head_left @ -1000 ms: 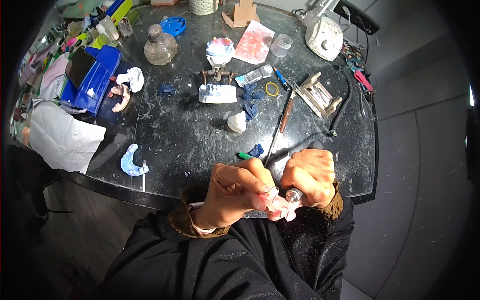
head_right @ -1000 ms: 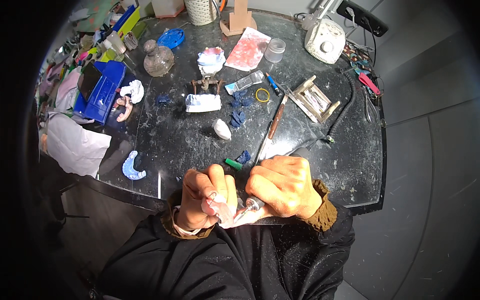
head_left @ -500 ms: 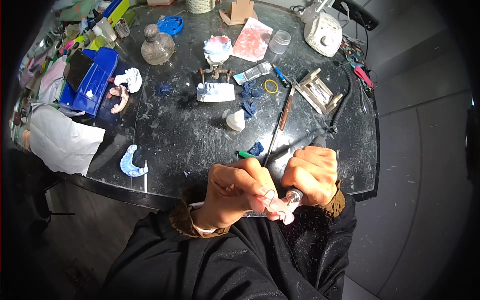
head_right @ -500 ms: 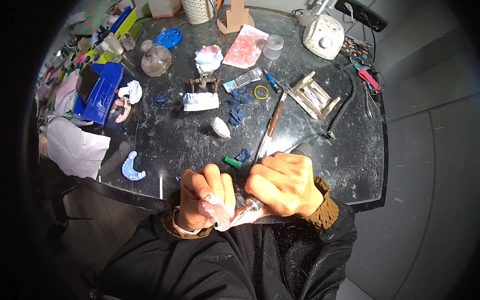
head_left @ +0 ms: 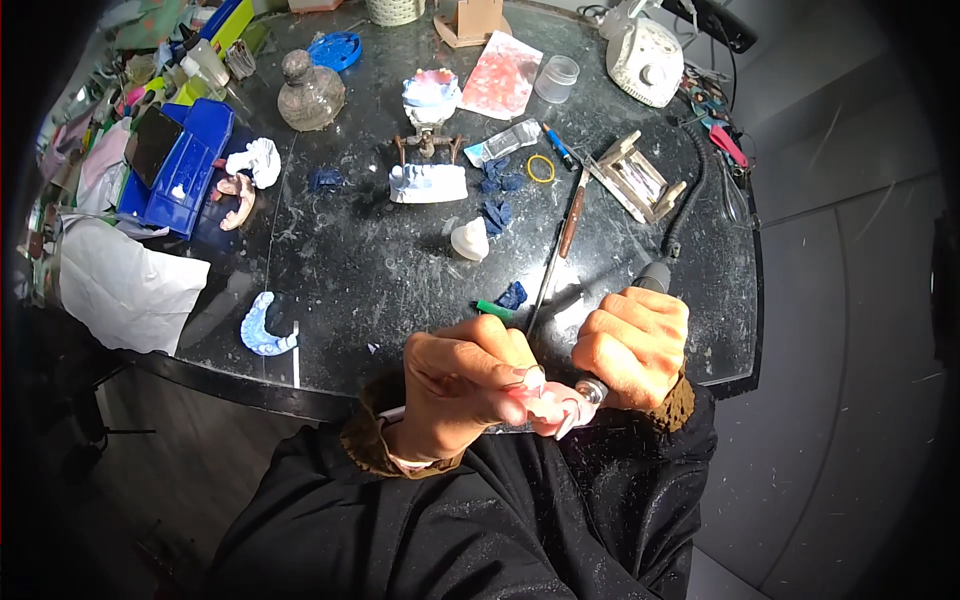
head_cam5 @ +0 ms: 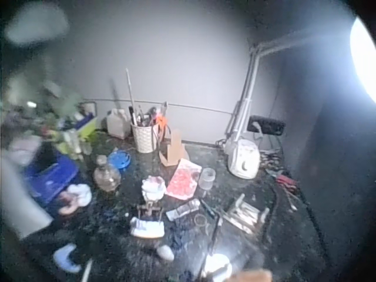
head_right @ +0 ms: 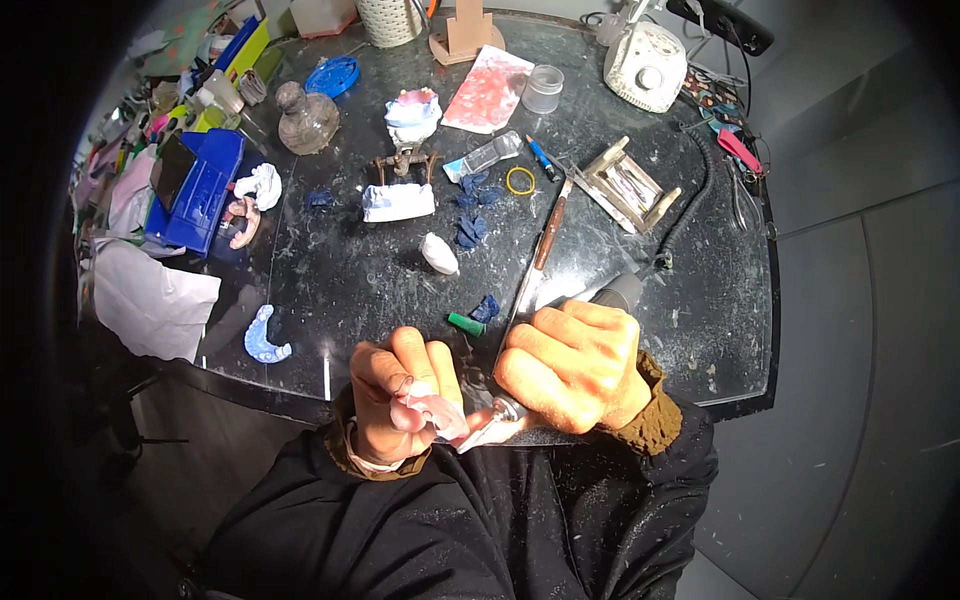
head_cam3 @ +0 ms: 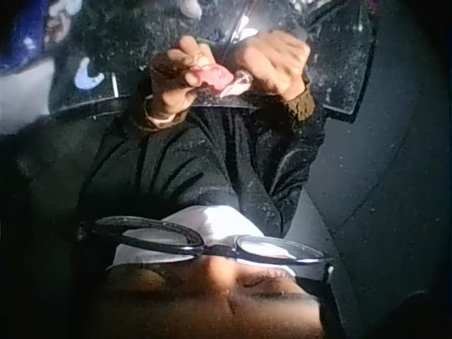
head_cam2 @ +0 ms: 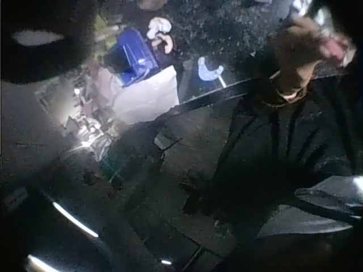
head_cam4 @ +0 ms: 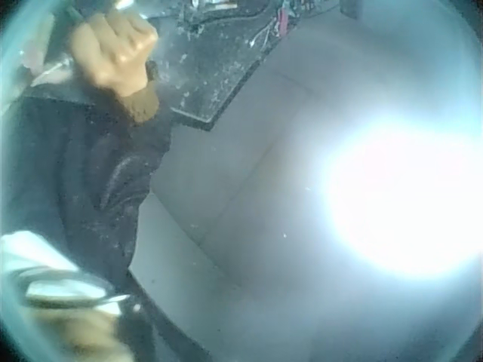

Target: The person uses a handheld rotary tool to grind and smooth a pink dental appliance. They rotate the appliance by hand while applying the tool to various edges and set it down to handle a blue dental cast.

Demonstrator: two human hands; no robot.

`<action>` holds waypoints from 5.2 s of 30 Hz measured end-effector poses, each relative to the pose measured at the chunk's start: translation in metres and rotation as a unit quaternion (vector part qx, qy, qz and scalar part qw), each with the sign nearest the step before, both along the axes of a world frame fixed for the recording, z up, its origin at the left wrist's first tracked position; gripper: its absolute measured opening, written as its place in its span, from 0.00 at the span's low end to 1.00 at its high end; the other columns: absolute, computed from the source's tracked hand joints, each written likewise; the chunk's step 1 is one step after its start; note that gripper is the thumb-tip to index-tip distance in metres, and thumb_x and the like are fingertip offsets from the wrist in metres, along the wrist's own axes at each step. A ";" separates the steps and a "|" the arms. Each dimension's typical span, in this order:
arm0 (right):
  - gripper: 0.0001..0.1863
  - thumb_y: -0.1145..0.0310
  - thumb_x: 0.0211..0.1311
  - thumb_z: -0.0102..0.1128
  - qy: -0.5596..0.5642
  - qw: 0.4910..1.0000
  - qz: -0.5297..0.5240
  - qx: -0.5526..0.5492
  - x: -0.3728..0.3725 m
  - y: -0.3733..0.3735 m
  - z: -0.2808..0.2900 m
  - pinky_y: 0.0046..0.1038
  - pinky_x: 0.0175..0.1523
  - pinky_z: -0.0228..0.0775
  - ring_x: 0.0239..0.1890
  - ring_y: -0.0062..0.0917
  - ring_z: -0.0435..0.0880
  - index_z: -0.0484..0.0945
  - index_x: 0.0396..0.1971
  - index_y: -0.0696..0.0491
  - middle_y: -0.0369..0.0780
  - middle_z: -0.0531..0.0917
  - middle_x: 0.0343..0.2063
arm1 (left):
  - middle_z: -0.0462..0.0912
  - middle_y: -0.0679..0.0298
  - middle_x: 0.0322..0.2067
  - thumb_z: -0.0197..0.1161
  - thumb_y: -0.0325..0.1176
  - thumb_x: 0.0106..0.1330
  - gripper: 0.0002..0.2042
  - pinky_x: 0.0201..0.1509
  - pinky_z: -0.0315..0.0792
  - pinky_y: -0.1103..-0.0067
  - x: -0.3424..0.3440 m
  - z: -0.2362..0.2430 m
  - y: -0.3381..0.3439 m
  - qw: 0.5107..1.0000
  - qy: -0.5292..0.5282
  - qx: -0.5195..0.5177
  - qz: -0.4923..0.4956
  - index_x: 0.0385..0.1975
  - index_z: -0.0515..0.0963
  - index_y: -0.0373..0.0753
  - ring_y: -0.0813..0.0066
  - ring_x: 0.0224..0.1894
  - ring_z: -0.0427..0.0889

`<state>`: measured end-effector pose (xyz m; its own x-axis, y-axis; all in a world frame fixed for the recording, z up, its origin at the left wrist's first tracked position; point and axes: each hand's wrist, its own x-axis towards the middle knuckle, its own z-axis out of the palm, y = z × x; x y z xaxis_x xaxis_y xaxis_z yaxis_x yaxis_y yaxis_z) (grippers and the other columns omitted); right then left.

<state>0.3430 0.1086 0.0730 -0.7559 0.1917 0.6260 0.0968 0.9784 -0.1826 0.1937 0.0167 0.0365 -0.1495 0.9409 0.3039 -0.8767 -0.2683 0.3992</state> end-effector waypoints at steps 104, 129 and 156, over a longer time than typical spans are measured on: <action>0.25 0.43 0.39 0.62 -0.090 0.989 -0.105 -0.050 -0.006 -0.004 0.002 0.24 0.18 0.63 0.14 0.22 0.72 0.67 0.18 0.51 0.32 0.67 0.14 | 0.68 0.63 0.35 0.77 0.22 0.39 0.26 0.42 0.81 0.84 -0.032 0.015 0.002 0.959 0.278 -0.041 -0.041 0.39 0.70 0.30 0.81 0.42 0.72; 0.22 0.50 0.41 0.66 -0.114 0.986 -0.028 -0.118 -0.007 -0.001 -0.003 0.27 0.20 0.63 0.16 0.25 0.73 0.66 0.18 0.51 0.33 0.69 0.15 | 0.74 0.64 0.30 0.79 0.29 0.37 0.21 0.28 0.65 0.89 -0.036 0.024 0.000 0.875 0.467 0.006 0.125 0.33 0.81 0.36 0.87 0.27 0.71; 0.19 0.53 0.39 0.64 -0.114 0.992 -0.043 -0.029 -0.005 -0.005 0.002 0.25 0.18 0.63 0.17 0.21 0.73 0.65 0.18 0.50 0.32 0.68 0.15 | 0.75 0.63 0.32 0.77 0.25 0.38 0.16 0.34 0.76 0.82 -0.029 0.022 0.000 0.841 0.495 0.061 0.210 0.31 0.82 0.36 0.75 0.32 0.79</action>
